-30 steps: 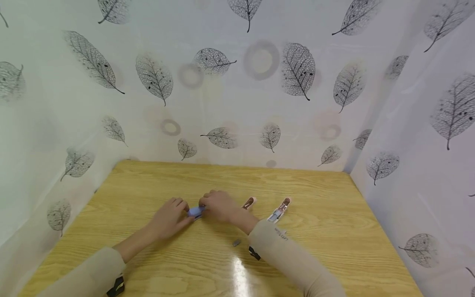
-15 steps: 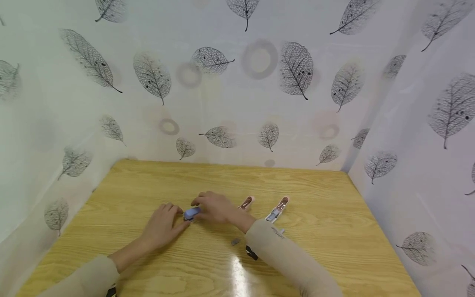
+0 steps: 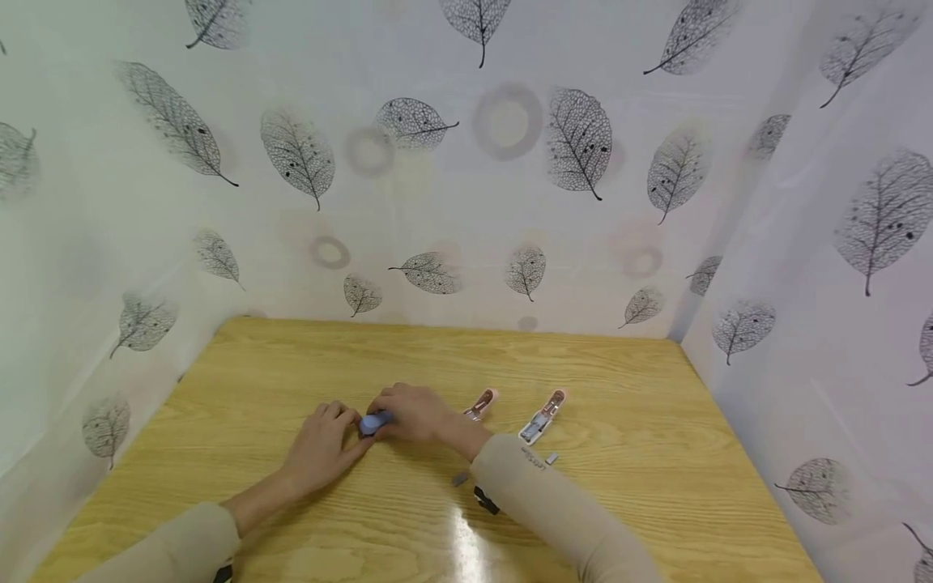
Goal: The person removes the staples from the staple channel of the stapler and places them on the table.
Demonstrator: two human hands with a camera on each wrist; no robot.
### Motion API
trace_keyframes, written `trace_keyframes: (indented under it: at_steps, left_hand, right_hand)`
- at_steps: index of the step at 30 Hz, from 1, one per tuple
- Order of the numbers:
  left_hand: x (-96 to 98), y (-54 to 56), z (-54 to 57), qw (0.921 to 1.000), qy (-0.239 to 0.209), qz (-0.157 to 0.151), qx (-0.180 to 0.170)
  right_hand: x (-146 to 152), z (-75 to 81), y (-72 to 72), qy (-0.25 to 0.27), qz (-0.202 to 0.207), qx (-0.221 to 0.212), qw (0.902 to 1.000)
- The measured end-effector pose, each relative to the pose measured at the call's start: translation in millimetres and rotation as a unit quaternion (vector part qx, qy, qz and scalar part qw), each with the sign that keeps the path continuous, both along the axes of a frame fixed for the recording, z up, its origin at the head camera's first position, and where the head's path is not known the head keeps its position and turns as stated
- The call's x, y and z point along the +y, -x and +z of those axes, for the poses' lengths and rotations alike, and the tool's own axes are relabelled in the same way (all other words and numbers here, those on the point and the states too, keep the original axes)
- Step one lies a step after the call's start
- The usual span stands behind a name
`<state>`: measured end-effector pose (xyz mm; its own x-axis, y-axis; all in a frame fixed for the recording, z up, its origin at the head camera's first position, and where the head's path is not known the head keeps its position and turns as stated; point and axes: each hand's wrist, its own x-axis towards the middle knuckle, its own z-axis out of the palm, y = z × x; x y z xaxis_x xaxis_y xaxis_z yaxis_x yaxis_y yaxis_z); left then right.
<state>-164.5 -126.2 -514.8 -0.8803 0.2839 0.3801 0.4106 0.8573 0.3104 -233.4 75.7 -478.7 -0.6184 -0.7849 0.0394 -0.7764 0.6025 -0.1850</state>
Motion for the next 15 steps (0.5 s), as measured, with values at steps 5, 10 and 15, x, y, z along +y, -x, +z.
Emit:
trace_keyframes:
  at_steps: [5, 10, 15]
  left_hand:
    - [1.0, -1.1, 0.4, 0.9999, -0.005, 0.005, 0.009]
    - [1.5, -2.4, 2.4, 0.9999, -0.006, 0.009, -0.002]
    - [1.6, -3.2, 3.8, 0.9998, -0.004, 0.013, -0.015]
  right_hand:
    - [0.5, -0.7, -0.3, 0.009, -0.002, -0.010, 0.9999]
    - [2.6, -0.4, 0.6, 0.019, -0.015, -0.031, 0.9992]
    - [7.5, 2.2, 2.7, 0.032, -0.042, -0.062, 0.9967]
